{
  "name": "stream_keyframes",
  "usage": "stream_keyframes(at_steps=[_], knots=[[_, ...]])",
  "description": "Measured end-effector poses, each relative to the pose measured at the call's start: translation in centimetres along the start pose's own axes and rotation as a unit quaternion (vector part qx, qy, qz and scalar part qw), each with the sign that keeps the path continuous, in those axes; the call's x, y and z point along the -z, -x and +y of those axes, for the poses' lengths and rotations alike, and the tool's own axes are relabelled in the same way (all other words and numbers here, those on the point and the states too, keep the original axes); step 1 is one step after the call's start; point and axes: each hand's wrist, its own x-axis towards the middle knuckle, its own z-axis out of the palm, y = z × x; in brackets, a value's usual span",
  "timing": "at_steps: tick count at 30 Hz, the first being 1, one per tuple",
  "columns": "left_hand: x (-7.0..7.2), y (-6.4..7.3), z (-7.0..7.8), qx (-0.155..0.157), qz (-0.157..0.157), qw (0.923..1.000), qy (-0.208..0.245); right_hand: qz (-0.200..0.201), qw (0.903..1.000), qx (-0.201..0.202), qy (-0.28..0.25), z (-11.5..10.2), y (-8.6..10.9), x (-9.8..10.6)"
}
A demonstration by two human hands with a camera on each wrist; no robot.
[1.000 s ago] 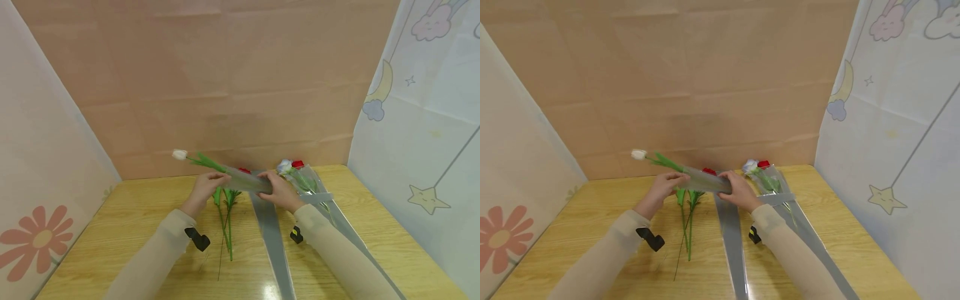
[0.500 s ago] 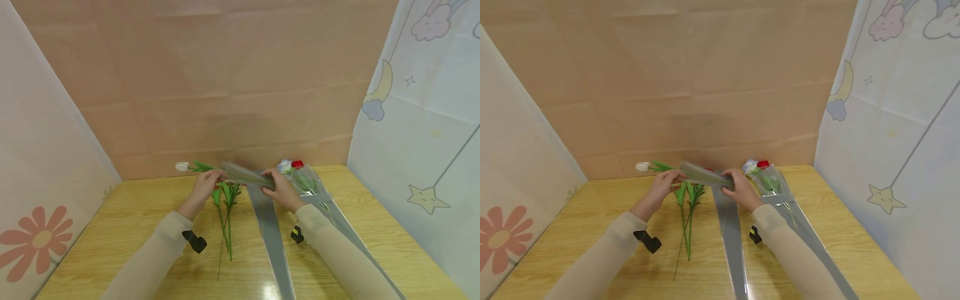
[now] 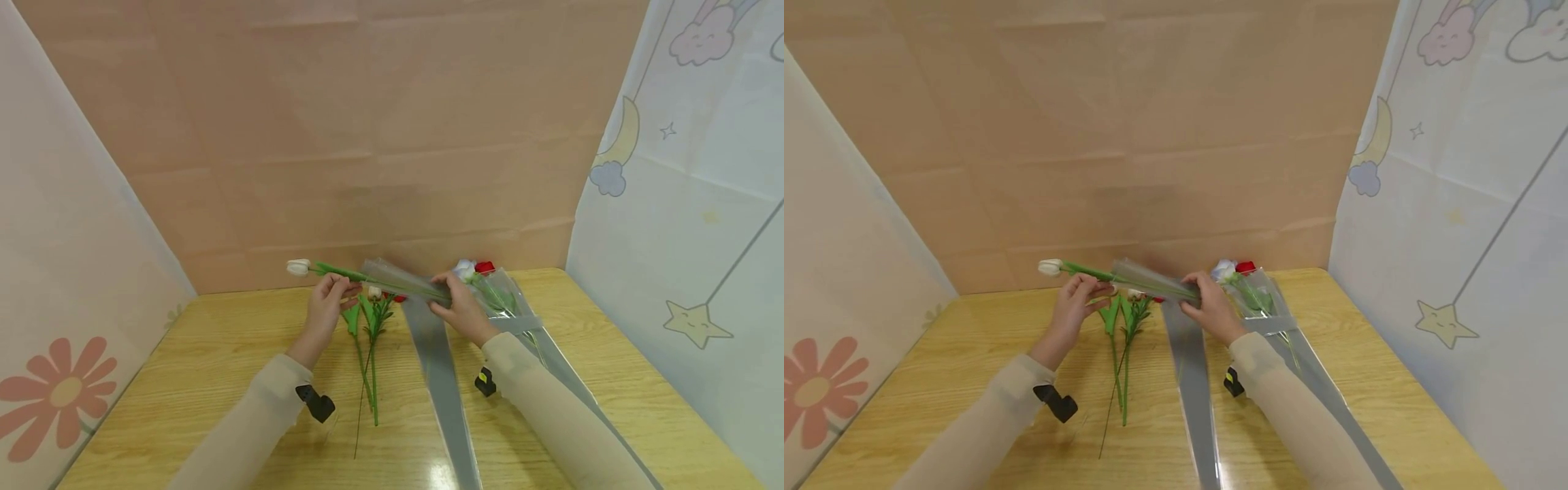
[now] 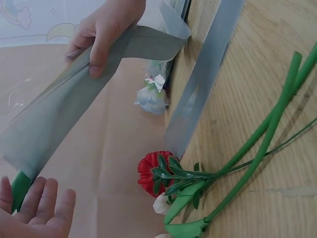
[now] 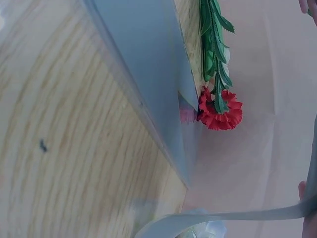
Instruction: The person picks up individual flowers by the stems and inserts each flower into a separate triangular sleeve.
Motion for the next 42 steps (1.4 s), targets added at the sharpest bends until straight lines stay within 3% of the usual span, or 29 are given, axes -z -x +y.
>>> stream_keyframes(at_steps=[5,8,15,19,26,31,37,42], knots=[[-0.1,0.3,-0.9,-0.010,0.015,0.9997,0.014,0.007,1.0000,0.003,-0.004,0.0,0.0,0.0],[-0.3,0.5,-1.2,-0.001,0.007,0.9999,0.010,0.010,0.9999,0.009,0.003,0.0,-0.1,-0.1],[-1.5,1.1,-0.9,0.106,-0.063,0.9920,-0.024,0.019,0.9995,0.019,0.015,0.0,0.0,-0.2],[-2.4,1.1,-0.4,0.131,-0.041,0.9905,0.006,0.020,0.9992,0.025,0.022,0.1,0.0,-0.2],[-3.1,1.2,0.1,0.112,0.040,0.9913,0.056,0.023,0.9989,0.035,0.023,0.3,0.0,-0.2],[-3.5,1.3,-0.1,0.069,0.080,0.9886,0.108,0.021,0.9990,0.033,0.023,0.3,0.1,-0.2],[-3.8,1.5,-0.3,0.016,0.098,0.9892,0.107,0.020,0.9991,0.027,0.025,0.3,0.1,-0.2],[-4.0,1.7,-0.4,-0.014,0.086,0.9925,0.086,0.019,0.9992,0.021,0.029,0.2,0.2,-0.2]])
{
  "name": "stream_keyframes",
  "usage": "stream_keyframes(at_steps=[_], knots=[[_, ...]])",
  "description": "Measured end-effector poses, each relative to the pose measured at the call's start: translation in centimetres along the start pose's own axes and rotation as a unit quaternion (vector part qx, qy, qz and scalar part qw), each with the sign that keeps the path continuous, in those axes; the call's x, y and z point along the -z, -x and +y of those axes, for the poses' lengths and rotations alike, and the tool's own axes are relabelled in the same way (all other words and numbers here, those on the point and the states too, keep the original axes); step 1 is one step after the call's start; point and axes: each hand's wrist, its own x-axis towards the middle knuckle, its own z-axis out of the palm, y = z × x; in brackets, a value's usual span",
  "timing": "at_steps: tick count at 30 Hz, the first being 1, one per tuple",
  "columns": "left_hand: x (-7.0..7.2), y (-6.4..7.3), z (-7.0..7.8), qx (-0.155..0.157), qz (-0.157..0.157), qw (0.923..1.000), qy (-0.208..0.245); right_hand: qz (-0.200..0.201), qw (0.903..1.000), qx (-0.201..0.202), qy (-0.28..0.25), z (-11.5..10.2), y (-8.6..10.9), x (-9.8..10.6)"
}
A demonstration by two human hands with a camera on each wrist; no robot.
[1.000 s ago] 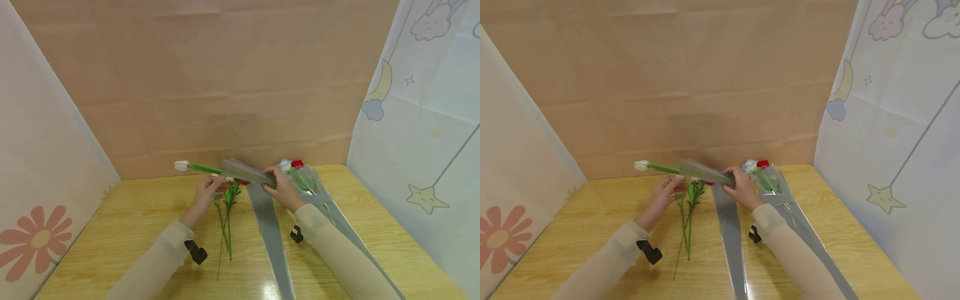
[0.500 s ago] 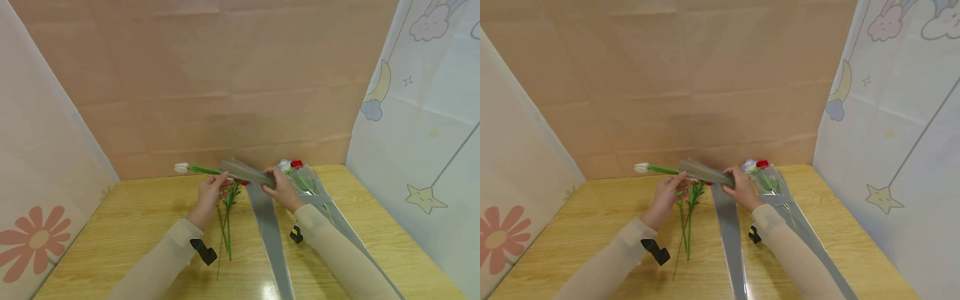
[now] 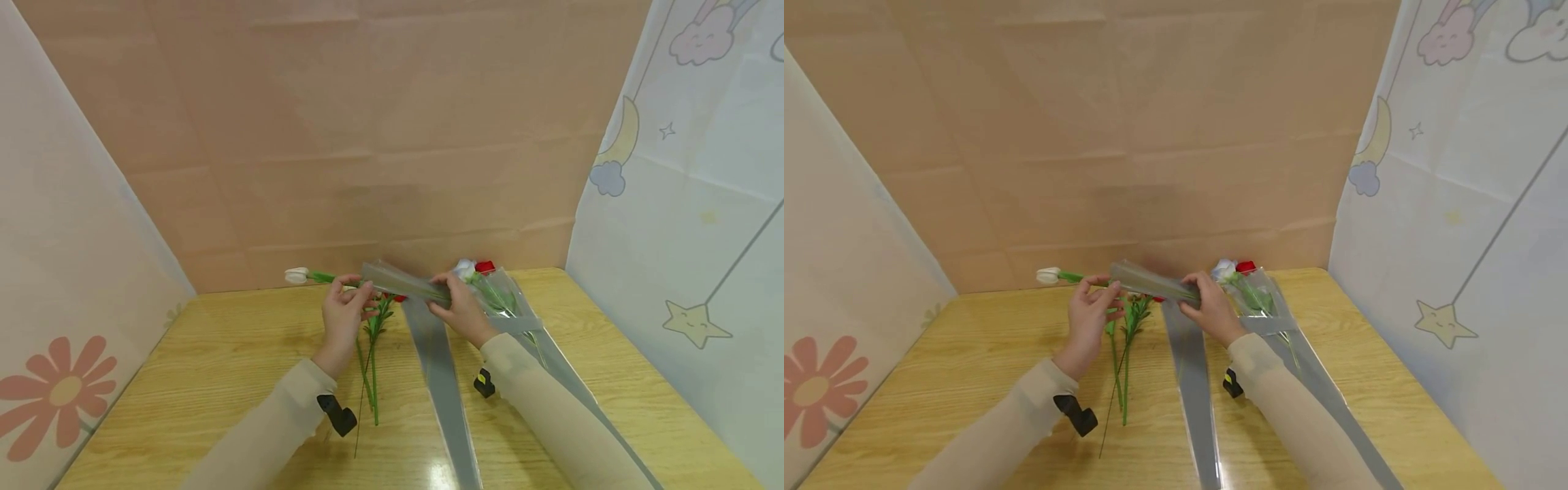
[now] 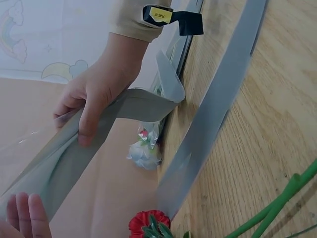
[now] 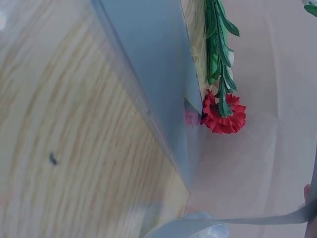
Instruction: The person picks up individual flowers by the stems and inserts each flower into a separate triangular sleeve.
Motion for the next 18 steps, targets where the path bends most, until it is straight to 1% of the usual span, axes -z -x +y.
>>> stream_keyframes(at_steps=[5,9,14,18], knots=[[-0.2,0.0,0.1,-0.027,-0.016,0.9993,-0.021,0.004,0.9999,0.004,0.008,-0.1,0.0,0.0],[-0.1,-0.1,0.2,-0.052,-0.035,0.9968,-0.049,-0.010,0.9999,-0.008,0.007,-0.2,0.0,0.0],[0.1,-0.3,0.1,-0.077,-0.064,0.9929,-0.064,-0.045,0.9966,-0.064,-0.027,-0.5,0.1,0.1],[0.2,-0.4,0.1,-0.097,-0.073,0.9895,-0.079,-0.063,0.9907,-0.100,-0.067,-1.1,-0.2,0.3]])
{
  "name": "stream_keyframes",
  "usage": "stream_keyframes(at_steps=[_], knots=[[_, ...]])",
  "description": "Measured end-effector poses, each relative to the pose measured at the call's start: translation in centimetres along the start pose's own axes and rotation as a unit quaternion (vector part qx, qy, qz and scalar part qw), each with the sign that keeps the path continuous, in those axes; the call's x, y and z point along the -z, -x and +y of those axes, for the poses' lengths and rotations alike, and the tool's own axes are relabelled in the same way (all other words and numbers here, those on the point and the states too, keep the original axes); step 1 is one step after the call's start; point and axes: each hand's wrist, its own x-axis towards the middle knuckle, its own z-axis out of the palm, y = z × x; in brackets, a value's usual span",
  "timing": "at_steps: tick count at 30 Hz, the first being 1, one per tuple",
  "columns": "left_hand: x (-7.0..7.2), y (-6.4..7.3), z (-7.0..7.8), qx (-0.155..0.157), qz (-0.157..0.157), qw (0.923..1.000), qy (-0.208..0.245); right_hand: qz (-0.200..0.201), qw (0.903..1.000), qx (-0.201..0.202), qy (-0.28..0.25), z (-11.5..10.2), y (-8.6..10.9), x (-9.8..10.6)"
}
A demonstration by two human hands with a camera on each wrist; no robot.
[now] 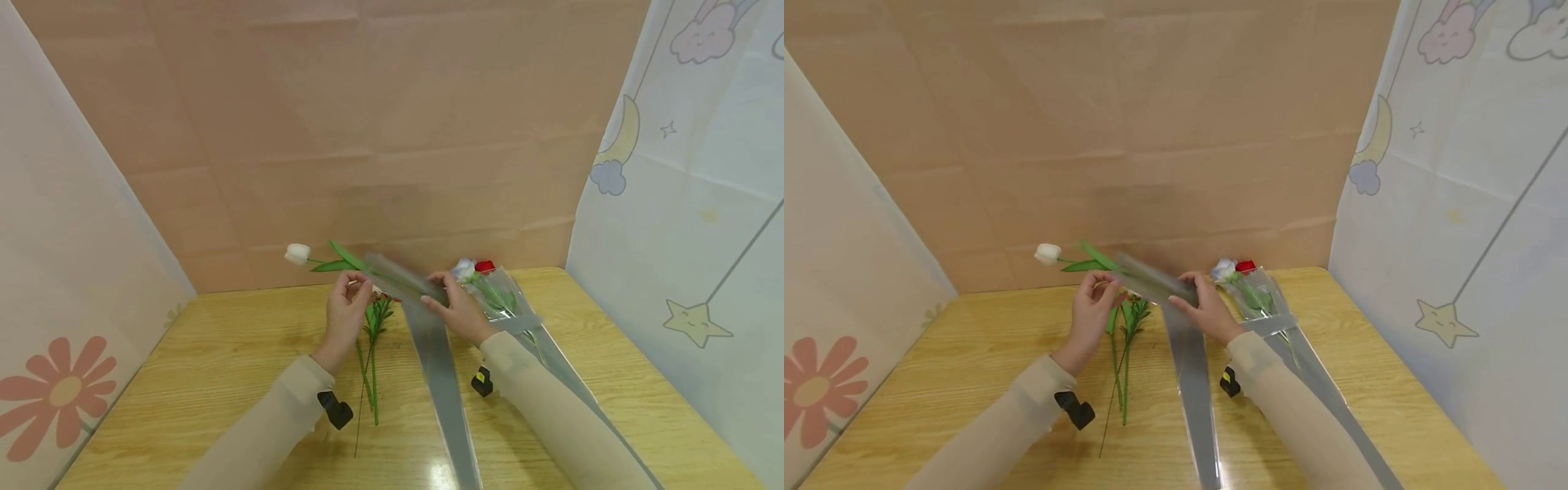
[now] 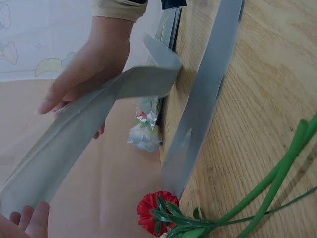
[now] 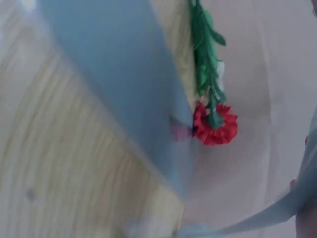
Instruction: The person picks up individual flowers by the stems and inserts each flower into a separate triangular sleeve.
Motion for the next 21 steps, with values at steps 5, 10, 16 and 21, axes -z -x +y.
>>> stream_keyframes(at_steps=[5,10,16,21], knots=[[0.2,-0.2,-0.2,-0.020,-0.015,0.9979,-0.059,0.006,0.9970,-0.014,-0.076,-0.9,-1.3,-0.1],[0.3,-0.6,-0.4,-0.025,-0.042,0.9962,-0.072,0.007,0.9916,-0.035,-0.124,-1.7,-3.0,-0.5],[0.4,-0.8,-0.9,-0.023,-0.034,0.9977,-0.054,0.008,0.9934,-0.037,-0.108,-2.3,-3.9,-1.2],[0.5,-1.1,-0.9,-0.019,-0.014,0.9983,-0.053,0.048,0.9920,-0.027,-0.114,-2.8,-4.1,-1.4]])
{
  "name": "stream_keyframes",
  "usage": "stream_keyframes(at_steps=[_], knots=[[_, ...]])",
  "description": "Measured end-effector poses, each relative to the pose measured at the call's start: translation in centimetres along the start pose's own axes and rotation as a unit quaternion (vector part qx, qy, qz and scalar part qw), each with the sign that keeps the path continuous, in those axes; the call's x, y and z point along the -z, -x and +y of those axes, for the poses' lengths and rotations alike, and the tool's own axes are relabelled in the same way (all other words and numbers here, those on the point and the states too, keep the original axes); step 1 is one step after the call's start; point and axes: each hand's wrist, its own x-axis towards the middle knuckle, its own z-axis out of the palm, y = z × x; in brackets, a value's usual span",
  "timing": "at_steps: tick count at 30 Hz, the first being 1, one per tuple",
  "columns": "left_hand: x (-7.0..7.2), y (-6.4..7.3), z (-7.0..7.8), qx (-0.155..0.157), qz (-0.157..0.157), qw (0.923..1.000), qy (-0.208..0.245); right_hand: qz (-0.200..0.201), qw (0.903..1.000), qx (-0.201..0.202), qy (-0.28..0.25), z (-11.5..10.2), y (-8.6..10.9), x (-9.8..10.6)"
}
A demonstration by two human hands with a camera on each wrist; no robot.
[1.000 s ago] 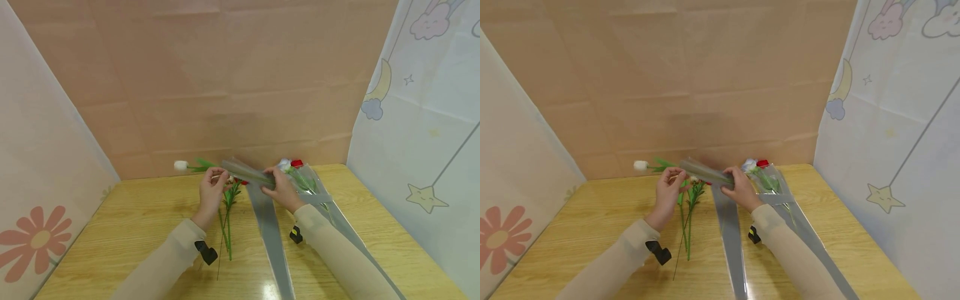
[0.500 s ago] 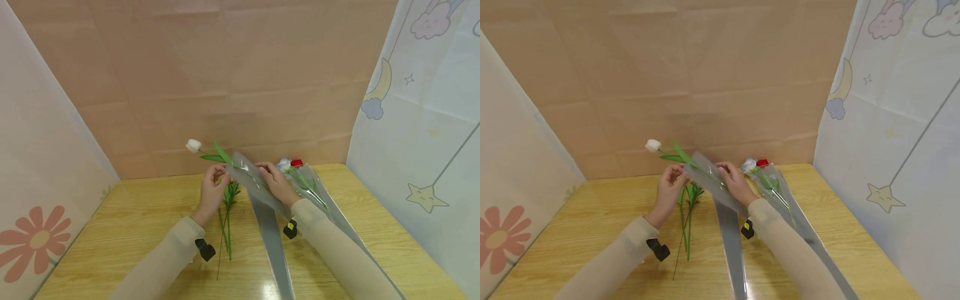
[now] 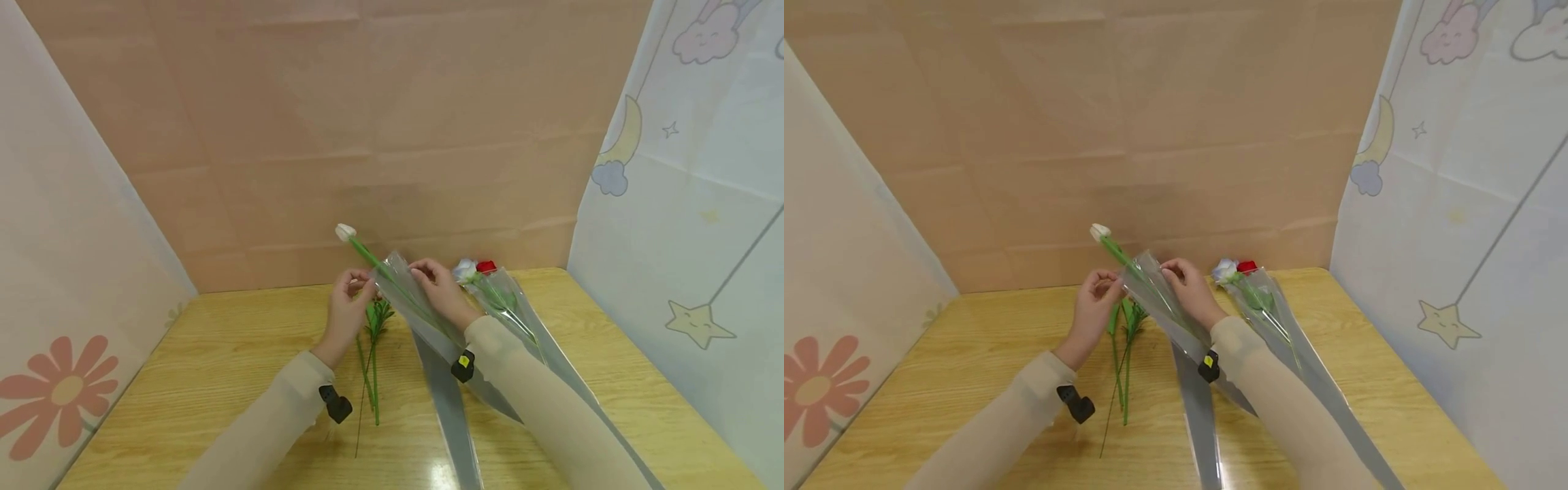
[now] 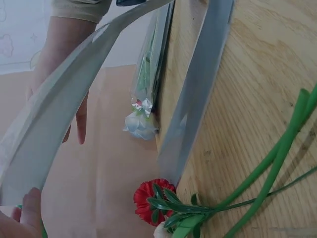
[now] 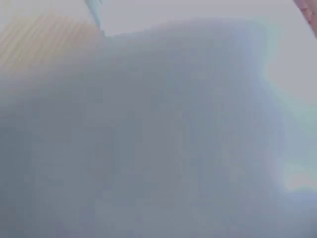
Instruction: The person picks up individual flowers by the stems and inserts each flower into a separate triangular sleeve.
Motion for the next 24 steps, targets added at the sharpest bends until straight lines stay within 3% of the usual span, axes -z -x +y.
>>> stream_keyframes(at_steps=[5,7,10,13,17,21,24], knots=[[-0.1,-0.7,0.5,0.021,0.022,0.9985,0.045,0.044,0.9982,0.029,-0.031,-0.8,-0.3,0.0],[-0.2,-1.2,0.9,0.011,0.035,0.9985,0.041,0.069,0.9957,0.053,-0.033,-1.3,-0.5,0.0],[-0.3,-2.3,1.9,-0.020,0.052,0.9983,0.018,0.128,0.9846,0.117,-0.024,-2.7,-0.7,-0.1],[-0.4,-3.4,3.3,-0.052,0.066,0.9965,-0.001,0.187,0.9648,0.184,-0.014,-3.7,-1.1,-0.3],[-0.7,-4.7,5.7,-0.102,0.085,0.9911,-0.010,0.241,0.9410,0.235,-0.033,-4.6,-1.8,-0.3],[-1.0,-5.5,8.1,-0.180,0.093,0.9792,-0.010,0.277,0.9178,0.275,-0.074,-6.2,-2.1,-0.2],[-1.1,-5.9,9.2,-0.223,0.086,0.9706,-0.030,0.289,0.9096,0.283,-0.095,-7.0,-2.2,-0.2]])
